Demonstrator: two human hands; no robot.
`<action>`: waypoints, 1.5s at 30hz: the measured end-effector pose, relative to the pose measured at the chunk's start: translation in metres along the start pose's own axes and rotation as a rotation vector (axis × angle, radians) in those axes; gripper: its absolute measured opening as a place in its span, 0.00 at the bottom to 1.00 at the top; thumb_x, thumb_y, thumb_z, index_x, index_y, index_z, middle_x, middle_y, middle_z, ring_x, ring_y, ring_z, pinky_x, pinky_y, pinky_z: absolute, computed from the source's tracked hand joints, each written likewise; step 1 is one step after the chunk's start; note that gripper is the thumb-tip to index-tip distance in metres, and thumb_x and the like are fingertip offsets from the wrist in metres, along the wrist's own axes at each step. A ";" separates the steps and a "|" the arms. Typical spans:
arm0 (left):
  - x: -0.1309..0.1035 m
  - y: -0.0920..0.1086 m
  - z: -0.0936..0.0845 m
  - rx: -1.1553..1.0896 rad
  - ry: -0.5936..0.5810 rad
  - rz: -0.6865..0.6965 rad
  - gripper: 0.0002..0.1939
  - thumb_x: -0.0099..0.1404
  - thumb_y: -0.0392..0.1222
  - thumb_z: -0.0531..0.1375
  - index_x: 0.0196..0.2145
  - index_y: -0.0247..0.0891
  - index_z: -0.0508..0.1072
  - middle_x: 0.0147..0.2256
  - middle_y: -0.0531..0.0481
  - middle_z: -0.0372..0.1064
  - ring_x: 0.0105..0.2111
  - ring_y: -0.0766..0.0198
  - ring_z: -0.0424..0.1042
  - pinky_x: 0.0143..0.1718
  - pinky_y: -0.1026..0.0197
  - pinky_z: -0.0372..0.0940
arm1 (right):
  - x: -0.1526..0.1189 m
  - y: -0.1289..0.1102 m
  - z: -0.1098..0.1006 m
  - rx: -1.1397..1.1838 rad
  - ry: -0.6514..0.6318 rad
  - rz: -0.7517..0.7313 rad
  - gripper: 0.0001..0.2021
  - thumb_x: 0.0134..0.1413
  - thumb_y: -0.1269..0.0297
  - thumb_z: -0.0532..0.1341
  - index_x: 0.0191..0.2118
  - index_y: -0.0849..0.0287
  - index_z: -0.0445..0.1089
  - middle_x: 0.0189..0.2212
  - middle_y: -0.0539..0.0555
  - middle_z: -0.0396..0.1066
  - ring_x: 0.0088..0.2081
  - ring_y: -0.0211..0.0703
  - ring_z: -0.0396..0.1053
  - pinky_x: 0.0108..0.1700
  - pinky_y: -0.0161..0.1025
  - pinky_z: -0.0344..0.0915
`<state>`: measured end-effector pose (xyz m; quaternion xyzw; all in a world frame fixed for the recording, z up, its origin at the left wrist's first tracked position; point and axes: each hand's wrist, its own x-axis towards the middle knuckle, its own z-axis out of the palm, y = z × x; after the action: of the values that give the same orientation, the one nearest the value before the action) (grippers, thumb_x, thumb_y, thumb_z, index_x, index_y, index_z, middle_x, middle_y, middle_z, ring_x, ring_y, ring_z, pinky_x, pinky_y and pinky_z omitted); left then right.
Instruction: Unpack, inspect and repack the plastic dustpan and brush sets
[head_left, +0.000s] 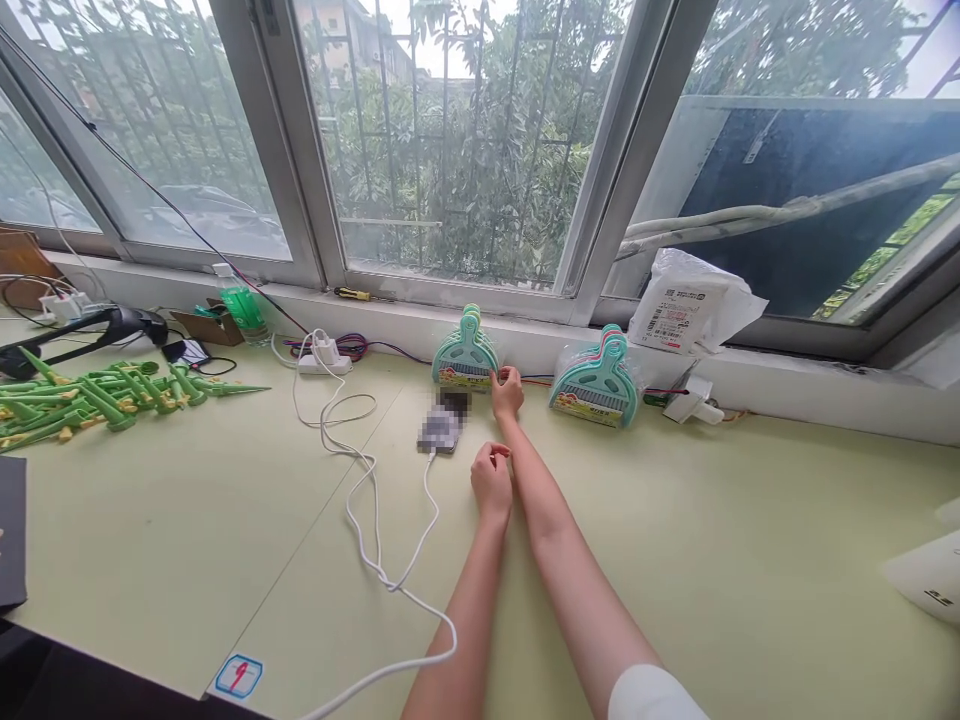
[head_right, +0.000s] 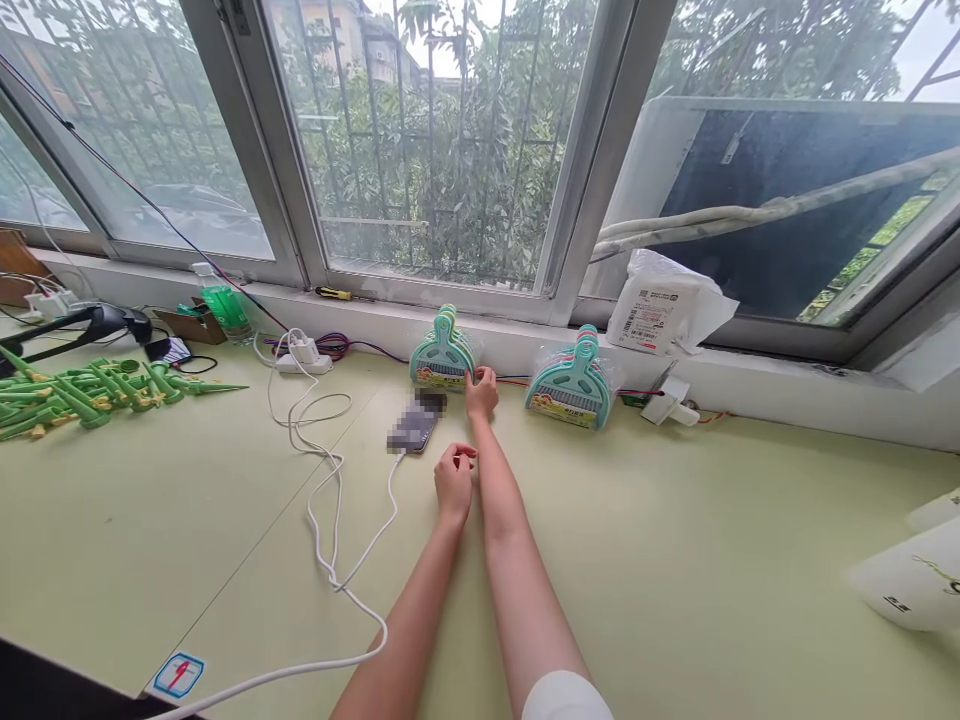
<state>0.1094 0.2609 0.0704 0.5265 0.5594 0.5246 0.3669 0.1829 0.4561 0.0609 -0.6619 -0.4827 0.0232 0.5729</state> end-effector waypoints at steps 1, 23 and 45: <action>0.000 0.000 0.000 -0.003 -0.003 0.001 0.12 0.61 0.35 0.47 0.29 0.40 0.69 0.33 0.50 0.73 0.32 0.65 0.71 0.35 0.63 0.61 | 0.000 -0.001 -0.001 0.012 0.013 0.011 0.18 0.53 0.47 0.53 0.42 0.57 0.61 0.39 0.55 0.66 0.36 0.43 0.65 0.34 0.35 0.57; 0.002 -0.004 0.003 -0.002 -0.035 0.008 0.12 0.60 0.35 0.47 0.30 0.39 0.70 0.32 0.49 0.73 0.29 0.67 0.70 0.32 0.64 0.62 | -0.017 -0.003 -0.056 -0.428 -0.323 -0.774 0.26 0.61 0.68 0.48 0.64 0.47 0.48 0.65 0.50 0.47 0.67 0.49 0.37 0.64 0.61 0.30; 0.000 0.000 0.002 0.046 -0.068 -0.005 0.12 0.61 0.35 0.47 0.30 0.39 0.70 0.32 0.50 0.73 0.28 0.67 0.69 0.32 0.63 0.59 | -0.005 0.005 -0.032 -0.436 -0.357 -0.849 0.23 0.61 0.66 0.48 0.62 0.61 0.55 0.65 0.57 0.47 0.67 0.49 0.35 0.62 0.49 0.52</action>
<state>0.1115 0.2614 0.0701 0.5509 0.5599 0.4924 0.3749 0.2015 0.4297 0.0651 -0.4973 -0.7931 -0.2004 0.2889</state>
